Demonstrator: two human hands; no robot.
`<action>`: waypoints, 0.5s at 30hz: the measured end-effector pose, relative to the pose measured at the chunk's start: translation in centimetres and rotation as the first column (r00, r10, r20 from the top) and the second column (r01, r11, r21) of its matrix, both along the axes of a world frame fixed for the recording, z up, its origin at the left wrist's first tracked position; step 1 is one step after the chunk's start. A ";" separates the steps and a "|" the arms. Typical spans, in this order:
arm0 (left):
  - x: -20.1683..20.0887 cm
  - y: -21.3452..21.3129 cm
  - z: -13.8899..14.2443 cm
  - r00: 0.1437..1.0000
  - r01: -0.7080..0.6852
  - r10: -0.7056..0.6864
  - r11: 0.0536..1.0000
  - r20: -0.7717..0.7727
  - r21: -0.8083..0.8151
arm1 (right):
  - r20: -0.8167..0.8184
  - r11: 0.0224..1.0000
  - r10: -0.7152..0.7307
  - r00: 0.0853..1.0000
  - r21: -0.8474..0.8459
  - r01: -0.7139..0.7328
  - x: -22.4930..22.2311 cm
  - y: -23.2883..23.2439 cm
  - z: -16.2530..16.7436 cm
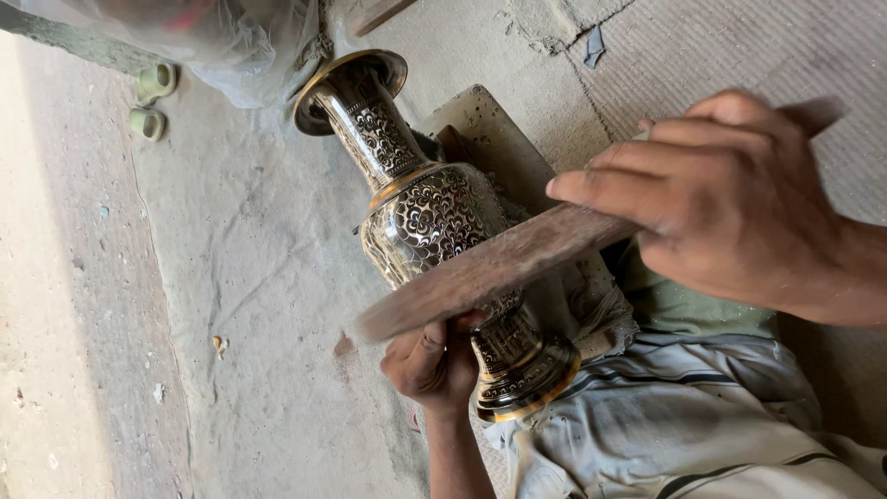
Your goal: The person sits on the ground with an ornate brass vase held against their body. They hold a small chisel against the vase's engraved surface with one hand and repeatedly strike the chisel with a wooden mallet held in the other hand, repositioning the chisel around the pattern to chase the decoration.
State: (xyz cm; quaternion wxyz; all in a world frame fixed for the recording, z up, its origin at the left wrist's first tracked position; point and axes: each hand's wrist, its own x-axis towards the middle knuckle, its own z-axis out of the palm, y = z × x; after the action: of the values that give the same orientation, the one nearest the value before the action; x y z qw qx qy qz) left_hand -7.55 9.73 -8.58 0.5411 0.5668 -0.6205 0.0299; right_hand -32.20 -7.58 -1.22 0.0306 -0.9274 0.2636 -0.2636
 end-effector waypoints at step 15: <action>0.0 0.0 0.4 0.990 0.062 -0.049 0.993 -0.135 0.095 | 0.306 0.871 -0.109 0.946 0.489 -0.058 0.9 1.0 -1.0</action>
State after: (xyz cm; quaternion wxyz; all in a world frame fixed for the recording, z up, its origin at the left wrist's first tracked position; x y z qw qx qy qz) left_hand -7.59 9.71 -8.20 0.5529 0.5762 -0.5994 -0.0540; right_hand -31.28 -6.60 -2.19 0.3044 -0.8294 0.3256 -0.3368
